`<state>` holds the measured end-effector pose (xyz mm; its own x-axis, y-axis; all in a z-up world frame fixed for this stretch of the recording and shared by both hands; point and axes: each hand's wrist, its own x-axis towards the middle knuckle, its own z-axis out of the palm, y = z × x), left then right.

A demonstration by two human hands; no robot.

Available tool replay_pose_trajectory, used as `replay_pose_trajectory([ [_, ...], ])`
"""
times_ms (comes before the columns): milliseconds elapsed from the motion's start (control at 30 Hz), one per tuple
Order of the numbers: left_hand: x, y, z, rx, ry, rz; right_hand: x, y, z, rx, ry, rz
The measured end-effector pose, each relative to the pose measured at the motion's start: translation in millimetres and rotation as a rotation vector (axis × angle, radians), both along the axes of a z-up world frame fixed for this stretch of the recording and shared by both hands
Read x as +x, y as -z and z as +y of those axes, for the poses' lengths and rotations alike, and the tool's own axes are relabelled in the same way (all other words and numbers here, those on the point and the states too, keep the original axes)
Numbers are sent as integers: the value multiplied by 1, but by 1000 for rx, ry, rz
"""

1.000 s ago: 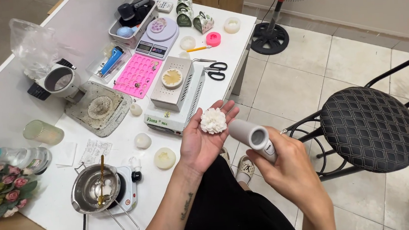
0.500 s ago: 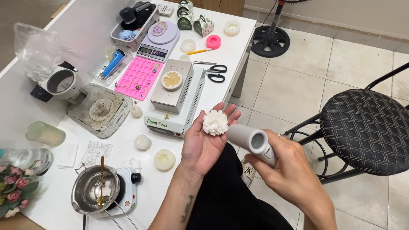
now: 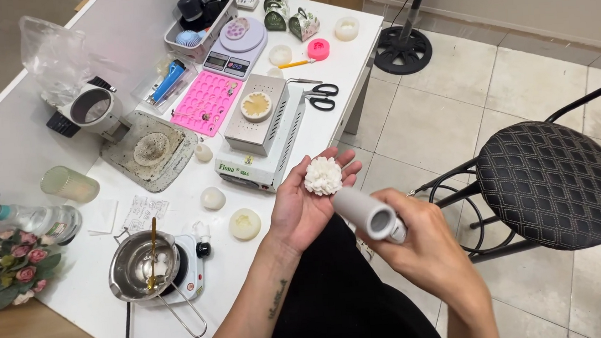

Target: Preparing and detailing wax flower shapes for candle making using molds, sculpting tools, and a heat gun.

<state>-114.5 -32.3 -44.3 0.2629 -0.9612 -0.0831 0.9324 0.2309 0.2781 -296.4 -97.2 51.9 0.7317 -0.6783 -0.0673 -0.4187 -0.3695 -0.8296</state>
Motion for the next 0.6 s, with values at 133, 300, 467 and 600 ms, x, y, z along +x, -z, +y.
replay_pose_trajectory([
  [133,2,2,0,-81,22,22,3,-7,2,-121,94,-5],
  [300,2,-1,1,2,-8,15,6,-2,6,-122,101,-1],
  [467,4,3,-1,-43,-4,9,1,-7,9,-56,-26,-29],
  [600,5,0,-3,-102,7,98,3,-3,3,-264,85,1],
])
